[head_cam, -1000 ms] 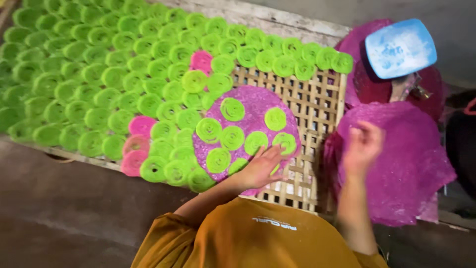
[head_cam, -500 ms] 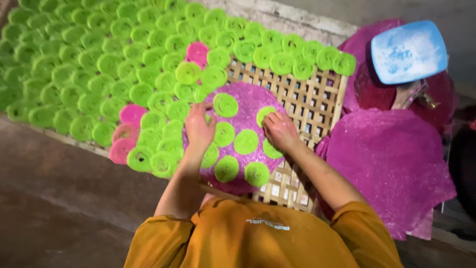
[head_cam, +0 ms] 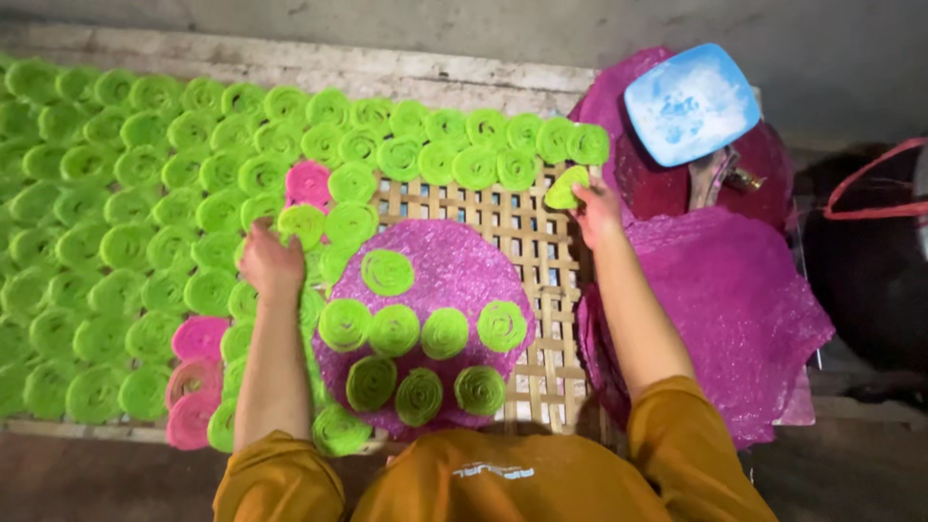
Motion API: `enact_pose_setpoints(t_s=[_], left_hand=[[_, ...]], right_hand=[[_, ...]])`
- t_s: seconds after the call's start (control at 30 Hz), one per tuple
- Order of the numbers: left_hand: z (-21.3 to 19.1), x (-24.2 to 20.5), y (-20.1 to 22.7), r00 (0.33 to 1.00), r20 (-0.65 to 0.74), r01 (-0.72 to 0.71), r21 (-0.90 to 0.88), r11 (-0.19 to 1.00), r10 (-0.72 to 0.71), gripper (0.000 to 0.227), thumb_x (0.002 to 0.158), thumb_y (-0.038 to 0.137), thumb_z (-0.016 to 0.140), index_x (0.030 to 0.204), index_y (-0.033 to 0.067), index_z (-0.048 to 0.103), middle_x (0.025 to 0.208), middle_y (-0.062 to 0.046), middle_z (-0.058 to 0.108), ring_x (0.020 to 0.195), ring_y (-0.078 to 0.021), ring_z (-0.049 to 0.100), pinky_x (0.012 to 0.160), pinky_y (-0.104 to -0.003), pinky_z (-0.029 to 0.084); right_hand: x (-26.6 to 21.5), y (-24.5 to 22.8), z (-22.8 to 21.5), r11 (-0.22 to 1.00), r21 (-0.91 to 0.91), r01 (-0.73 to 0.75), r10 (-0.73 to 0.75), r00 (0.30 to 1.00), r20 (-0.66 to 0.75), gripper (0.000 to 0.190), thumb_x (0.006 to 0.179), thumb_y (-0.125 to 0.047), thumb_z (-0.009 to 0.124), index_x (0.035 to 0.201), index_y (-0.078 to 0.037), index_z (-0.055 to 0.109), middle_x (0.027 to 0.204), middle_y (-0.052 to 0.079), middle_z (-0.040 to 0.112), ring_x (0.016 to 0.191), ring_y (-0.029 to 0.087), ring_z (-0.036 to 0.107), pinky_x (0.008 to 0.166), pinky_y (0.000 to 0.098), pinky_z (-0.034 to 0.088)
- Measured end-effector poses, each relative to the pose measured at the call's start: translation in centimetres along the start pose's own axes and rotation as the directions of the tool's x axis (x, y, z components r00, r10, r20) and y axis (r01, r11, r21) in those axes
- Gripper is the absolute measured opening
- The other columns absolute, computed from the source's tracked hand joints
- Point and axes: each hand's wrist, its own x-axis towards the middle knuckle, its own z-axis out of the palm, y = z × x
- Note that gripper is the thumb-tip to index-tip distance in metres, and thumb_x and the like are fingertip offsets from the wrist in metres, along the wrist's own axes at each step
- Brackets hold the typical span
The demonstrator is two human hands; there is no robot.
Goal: The person arranges colorful rolled items on a woven tray, placing green, pink, and yellow rolls in neat rows. The person occasionally moves a purple sheet to access more space on the tray.
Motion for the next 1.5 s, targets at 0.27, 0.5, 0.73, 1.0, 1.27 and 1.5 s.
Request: enact_pose_setpoints(t_s=[0.27,0.5,0.73,1.0,1.27,1.5], left_hand=[[3.2,1.6,-1.7,0.944,-0.246,-0.291,-0.308,0.906,0.22,0.049,0.078,0.021,0.084,0.119,0.0031,0.063,0.108,-0.021,0.071,0.1,-0.0413,0.069,0.086,-0.05,0.055],[2.3,1.3,2.3,0.963,-0.211,-0.253,-0.475,0.843,0.17,0.038,0.082,0.011,0.081,0.116,0.0036,0.066,0.104,-0.014,0.074,0.093,-0.03,0.07,0.081,-0.042,0.056],[-2.1,-7.4,16.8,0.928,0.259,0.025,-0.761,0.648,0.267,0.031,0.088,0.006,0.068,0.118,0.0062,0.063,0.108,-0.01,0.071,0.074,-0.0232,0.074,0.059,-0.037,0.06],[-4.7,-15.1,19.2,0.717,0.039,-0.581,-0.517,0.628,0.696,0.034,0.089,0.02,0.073,0.121,0.0074,0.068,0.126,-0.016,0.068,0.115,-0.0335,0.065,0.1,-0.044,0.05],[-4.6,-13.7,8.8,0.954,0.12,-0.283,0.054,0.958,0.275,0.057,0.079,0.028,0.077,0.13,0.0075,0.061,0.127,-0.016,0.059,0.118,-0.0364,0.055,0.095,-0.052,0.045],[-2.5,-14.1,7.6,0.945,0.042,-0.327,0.117,0.938,0.324,0.041,0.082,0.029,0.075,0.119,0.0141,0.07,0.129,-0.013,0.058,0.119,-0.0345,0.051,0.097,-0.049,0.042]], right_hand=[[2.3,1.4,4.5,0.622,-0.692,0.366,-0.491,0.871,0.019,0.035,0.088,-0.005,0.078,0.12,-0.003,0.066,0.105,0.013,0.07,0.096,0.031,0.067,0.081,0.0366,0.053],[-2.4,-1.6,7.8,-0.087,-0.88,0.467,-0.816,0.472,0.332,0.046,0.073,-0.008,0.081,0.116,-0.001,0.065,0.112,0.026,0.064,0.1,0.044,0.063,0.084,0.049,0.053],[-11.7,0.0,15.4,0.928,0.067,-0.367,0.328,0.887,0.326,0.043,0.097,-0.034,0.059,0.117,0.003,0.064,0.103,0.019,0.073,0.085,0.021,0.072,0.074,0.0268,0.061],[-7.1,1.6,5.7,0.945,0.2,-0.26,0.237,0.962,0.134,0.03,0.098,-0.011,0.059,0.127,-0.004,0.063,0.117,0.011,0.073,0.099,0.02,0.072,0.086,0.0313,0.061],[3.3,-1.3,-1.5,0.98,0.083,0.182,-0.18,0.983,-0.034,0.036,0.095,0.003,0.056,0.131,0.003,0.064,0.12,0.015,0.072,0.105,0.026,0.071,0.091,0.038,0.06],[1.0,-2.2,1.4,0.14,-0.877,0.46,-0.742,0.635,0.215,0.045,0.082,0.0,0.073,0.126,0.001,0.064,0.117,0.026,0.066,0.11,0.043,0.063,0.098,0.0527,0.049]])
